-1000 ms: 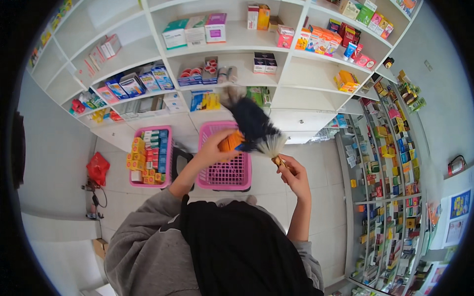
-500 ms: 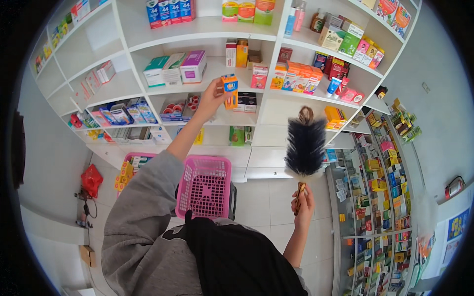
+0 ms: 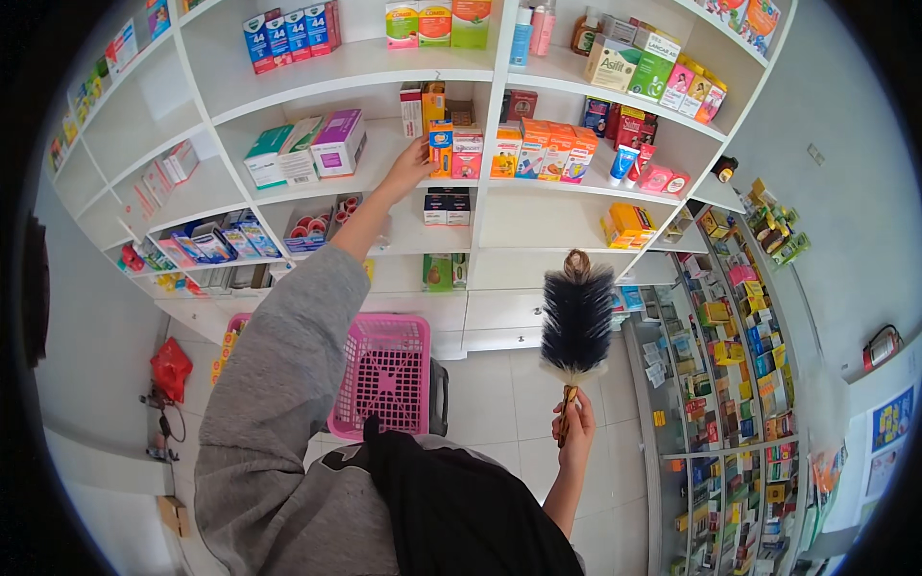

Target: Dusting various medicine boxes in a pharmacy and returning them to the shelves.

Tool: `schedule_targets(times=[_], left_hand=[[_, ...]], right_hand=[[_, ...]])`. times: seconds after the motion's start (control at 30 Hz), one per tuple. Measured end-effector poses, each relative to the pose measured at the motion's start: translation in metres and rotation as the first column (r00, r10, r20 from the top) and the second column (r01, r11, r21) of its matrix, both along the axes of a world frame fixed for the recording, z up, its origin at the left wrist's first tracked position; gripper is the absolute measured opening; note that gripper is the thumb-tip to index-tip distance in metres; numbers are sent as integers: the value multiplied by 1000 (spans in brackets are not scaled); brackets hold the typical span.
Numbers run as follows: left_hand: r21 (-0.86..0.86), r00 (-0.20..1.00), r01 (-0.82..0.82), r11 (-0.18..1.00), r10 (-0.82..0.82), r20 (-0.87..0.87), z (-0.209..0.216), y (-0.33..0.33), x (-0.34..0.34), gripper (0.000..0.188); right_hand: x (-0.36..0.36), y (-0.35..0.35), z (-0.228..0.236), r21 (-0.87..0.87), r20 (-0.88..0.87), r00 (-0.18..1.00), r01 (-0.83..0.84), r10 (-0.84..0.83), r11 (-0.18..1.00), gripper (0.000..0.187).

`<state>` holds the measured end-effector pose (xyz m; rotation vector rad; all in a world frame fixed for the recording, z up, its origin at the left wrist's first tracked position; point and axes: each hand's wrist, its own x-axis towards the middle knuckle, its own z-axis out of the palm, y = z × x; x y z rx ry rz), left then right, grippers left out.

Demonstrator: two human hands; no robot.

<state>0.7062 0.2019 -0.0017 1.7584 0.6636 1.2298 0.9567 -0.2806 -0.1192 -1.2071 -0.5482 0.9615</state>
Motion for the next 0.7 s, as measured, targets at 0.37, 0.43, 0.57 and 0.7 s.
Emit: schedule_targets(times=[0.37,0.43,0.57,0.7], left_hand=[[-35,955,-296,955,296,-4,-98,-210,-75,52],[-40,968,-156,987,144,-207,-137,-256,-121,42],[-418,902,-228,880,28,-432,-206,-324,-232,39],[-456,828,-474,753,205,-522,-254,-396,-342,35]], right_hand=[[-52,40,-1,-103,7,983,-184,185,978,32],[-74,51,-2,-134,23,956,-287,292,949,30],[-130,70,-5,-139,60,871,-477,488,868,26],[-208,74,-10,-131,59,807,-578,588,806,24]])
